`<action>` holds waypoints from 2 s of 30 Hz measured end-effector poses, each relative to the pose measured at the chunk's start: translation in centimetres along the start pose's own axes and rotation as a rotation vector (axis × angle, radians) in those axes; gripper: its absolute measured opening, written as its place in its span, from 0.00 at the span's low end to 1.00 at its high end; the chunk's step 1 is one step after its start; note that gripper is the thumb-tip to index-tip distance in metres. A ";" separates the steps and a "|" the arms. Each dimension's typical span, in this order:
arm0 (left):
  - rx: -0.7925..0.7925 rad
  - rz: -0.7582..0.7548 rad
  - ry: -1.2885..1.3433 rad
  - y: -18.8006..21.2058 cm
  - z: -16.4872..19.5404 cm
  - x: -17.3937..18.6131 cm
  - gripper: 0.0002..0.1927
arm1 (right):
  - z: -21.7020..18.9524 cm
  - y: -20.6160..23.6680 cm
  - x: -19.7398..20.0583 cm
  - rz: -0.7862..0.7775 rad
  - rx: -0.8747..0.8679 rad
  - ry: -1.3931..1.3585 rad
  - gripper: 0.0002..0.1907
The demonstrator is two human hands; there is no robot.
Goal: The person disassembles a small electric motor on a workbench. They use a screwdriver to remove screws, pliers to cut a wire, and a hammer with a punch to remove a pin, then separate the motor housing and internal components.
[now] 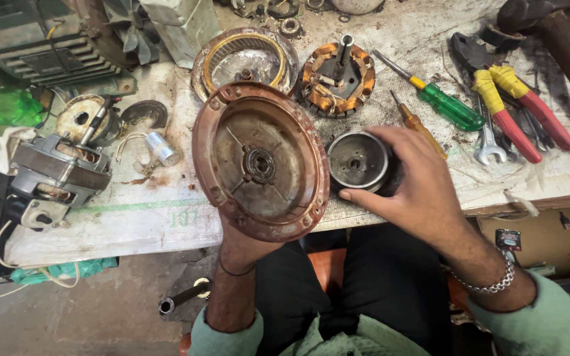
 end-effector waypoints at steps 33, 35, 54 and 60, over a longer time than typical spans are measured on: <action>-0.321 -0.256 -0.360 -4.0 4.3 -5.0 0.56 | -6.9 -0.1 2.2 0.207 0.306 0.008 0.50; -0.322 -0.254 -0.386 -4.0 4.4 -5.0 0.56 | -6.8 0.0 1.9 0.224 0.310 -0.027 0.48; -0.306 -0.291 -0.322 -4.1 4.5 -5.0 0.58 | -6.2 0.1 1.1 0.186 0.368 -0.064 0.49; -0.307 -0.283 -0.312 -4.1 4.5 -5.1 0.57 | -5.9 0.3 1.0 0.176 0.362 -0.067 0.49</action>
Point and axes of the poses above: each hand's wrist, its own y-axis away from the middle knuckle, its own x-axis out of the back of the hand, z = x × y, the point moved 3 cm from there along -y, towards the middle knuckle, and after that the axes turned 9 degrees about y, right-handed, at the moved point
